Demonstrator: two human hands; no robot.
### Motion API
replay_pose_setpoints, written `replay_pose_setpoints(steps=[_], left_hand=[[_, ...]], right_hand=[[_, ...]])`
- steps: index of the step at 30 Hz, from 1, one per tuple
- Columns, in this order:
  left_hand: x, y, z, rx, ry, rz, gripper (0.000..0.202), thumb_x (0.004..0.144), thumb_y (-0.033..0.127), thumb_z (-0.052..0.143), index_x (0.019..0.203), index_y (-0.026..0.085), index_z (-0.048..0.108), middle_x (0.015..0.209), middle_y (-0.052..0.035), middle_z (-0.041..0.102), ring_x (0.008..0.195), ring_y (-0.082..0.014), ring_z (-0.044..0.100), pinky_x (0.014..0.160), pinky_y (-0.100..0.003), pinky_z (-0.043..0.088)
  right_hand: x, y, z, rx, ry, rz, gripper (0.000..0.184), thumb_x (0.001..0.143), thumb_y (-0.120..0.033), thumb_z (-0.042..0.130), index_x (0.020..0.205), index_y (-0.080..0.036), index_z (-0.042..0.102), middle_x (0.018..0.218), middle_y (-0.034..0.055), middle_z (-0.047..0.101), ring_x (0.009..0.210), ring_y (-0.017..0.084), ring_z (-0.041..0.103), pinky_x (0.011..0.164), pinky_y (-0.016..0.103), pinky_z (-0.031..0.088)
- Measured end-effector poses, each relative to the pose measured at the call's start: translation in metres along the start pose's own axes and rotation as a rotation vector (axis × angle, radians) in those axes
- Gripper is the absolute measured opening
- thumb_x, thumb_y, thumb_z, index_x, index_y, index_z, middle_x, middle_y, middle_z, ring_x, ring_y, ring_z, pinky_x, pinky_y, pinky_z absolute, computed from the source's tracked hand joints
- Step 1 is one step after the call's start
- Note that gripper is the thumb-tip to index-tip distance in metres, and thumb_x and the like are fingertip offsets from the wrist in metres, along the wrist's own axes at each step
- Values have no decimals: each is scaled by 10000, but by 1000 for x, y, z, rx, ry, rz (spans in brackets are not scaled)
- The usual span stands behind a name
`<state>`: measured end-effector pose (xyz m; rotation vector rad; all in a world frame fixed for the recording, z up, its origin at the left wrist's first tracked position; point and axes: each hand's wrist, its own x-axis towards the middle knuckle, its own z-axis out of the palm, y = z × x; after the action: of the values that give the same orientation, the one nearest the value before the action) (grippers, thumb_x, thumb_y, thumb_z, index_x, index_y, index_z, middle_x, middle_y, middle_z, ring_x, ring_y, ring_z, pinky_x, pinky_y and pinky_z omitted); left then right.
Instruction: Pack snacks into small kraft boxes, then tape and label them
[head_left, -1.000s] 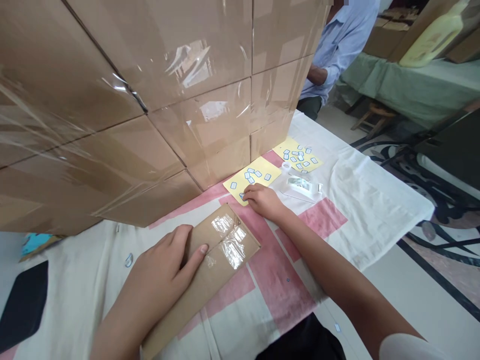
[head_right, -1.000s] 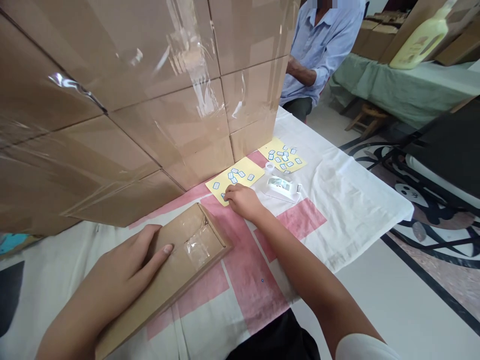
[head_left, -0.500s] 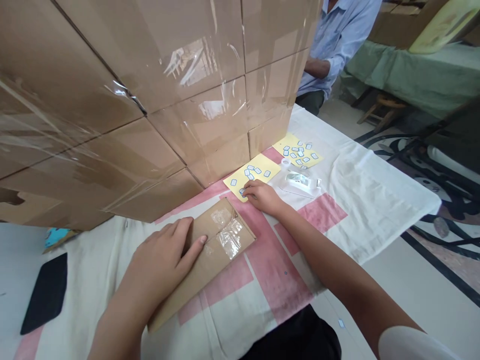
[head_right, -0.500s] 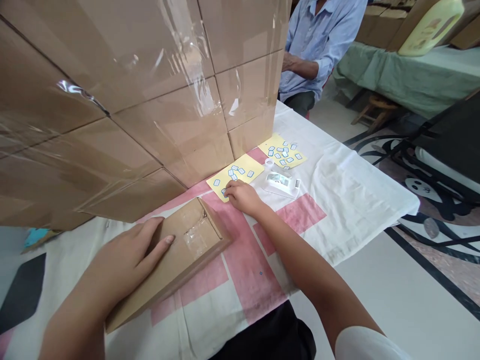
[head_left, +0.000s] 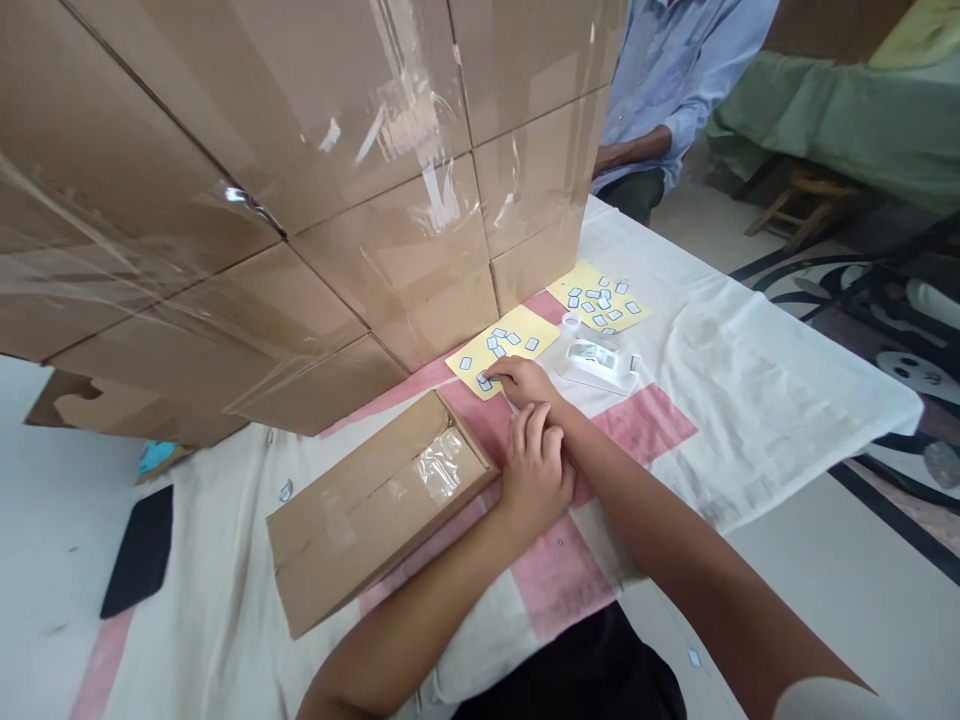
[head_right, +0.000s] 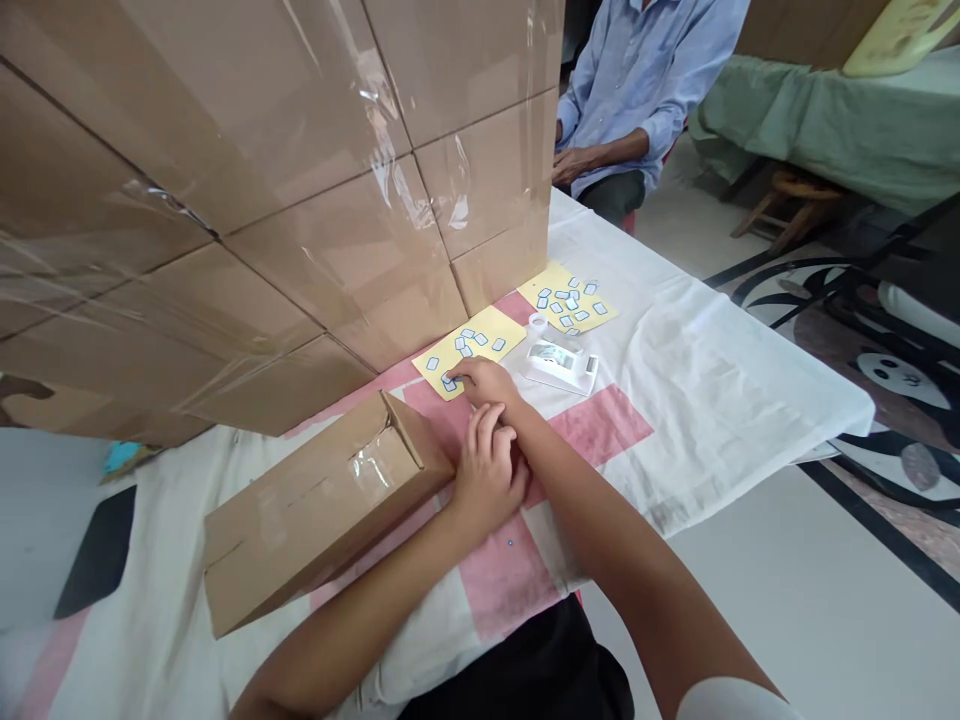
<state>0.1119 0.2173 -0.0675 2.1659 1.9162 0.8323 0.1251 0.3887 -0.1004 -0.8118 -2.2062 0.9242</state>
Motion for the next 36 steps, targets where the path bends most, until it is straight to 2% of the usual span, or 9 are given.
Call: replay_pose_setpoints(steps=[2, 6, 8, 11, 14, 18, 22, 29, 36], left_hand=[[8, -13, 6, -20, 41, -59, 246, 829, 130, 549, 1057, 189, 477, 1495, -244, 411, 1482, -385, 306, 1201, -636, 338], [13, -38, -10, 20, 109, -301, 232, 847, 158, 551, 1061, 166, 462, 1491, -268, 372, 1477, -411, 285, 1197, -629, 322], [15, -47, -15, 46, 88, -363, 203, 877, 172, 517, 1075, 166, 473, 1534, -249, 365, 1489, -413, 260, 1204, -646, 294], [19, -54, -14, 88, 29, -347, 205, 907, 187, 472, 1109, 167, 500, 1586, -194, 368, 1505, -405, 235, 1220, -663, 245], [21, -53, -12, 111, -7, -359, 255, 912, 209, 469, 1158, 157, 514, 1590, -182, 383, 1488, -409, 279, 1220, -669, 230], [21, -52, -14, 144, -17, -337, 331, 907, 209, 476, 1233, 161, 505, 1567, -168, 426, 1445, -403, 349, 1193, -659, 267], [21, -51, -18, 195, -41, -313, 326, 919, 234, 473, 1231, 148, 518, 1547, -166, 456, 1412, -402, 387, 1161, -630, 316], [19, -50, -13, 282, -12, -322, 322, 907, 247, 511, 1218, 164, 537, 1500, -126, 526, 1381, -337, 442, 1131, -547, 379], [18, -49, -12, 304, -8, -322, 326, 917, 245, 505, 1225, 147, 545, 1491, -127, 537, 1378, -331, 445, 1129, -528, 384]], right_hand=[[1, 2, 0, 20, 4, 5, 434, 840, 33, 462, 969, -219, 791, 1070, 33, 771, 1015, 183, 690, 938, 335, 523], [-1, -4, -1, 17, 22, -8, 401, 848, 15, 477, 964, -213, 786, 1047, 33, 774, 1023, 191, 679, 944, 338, 516], [-2, -8, -2, 7, 23, 4, 385, 856, 4, 481, 952, -215, 782, 1035, 24, 777, 1013, 191, 677, 934, 334, 513], [-1, -11, -2, -17, 25, 32, 340, 865, -28, 510, 939, -223, 778, 1026, 16, 776, 995, 194, 673, 891, 326, 509], [0, -13, -2, -36, 16, 41, 301, 870, -50, 533, 924, -226, 771, 1013, 17, 771, 957, 189, 663, 850, 317, 499], [1, -14, -2, -64, -12, 48, 241, 885, -91, 554, 901, -221, 757, 989, 27, 756, 904, 182, 641, 809, 304, 473], [1, -19, -2, -132, -16, 65, 187, 879, -121, 558, 913, -222, 712, 953, 22, 735, 848, 182, 621, 735, 288, 426], [0, -24, 1, -161, 24, 86, 80, 849, -153, 539, 867, -229, 557, 853, -2, 690, 758, 177, 607, 635, 265, 347], [0, -24, 2, -142, 46, 113, 80, 839, -160, 531, 857, -236, 514, 844, 2, 686, 750, 186, 608, 635, 265, 338]])
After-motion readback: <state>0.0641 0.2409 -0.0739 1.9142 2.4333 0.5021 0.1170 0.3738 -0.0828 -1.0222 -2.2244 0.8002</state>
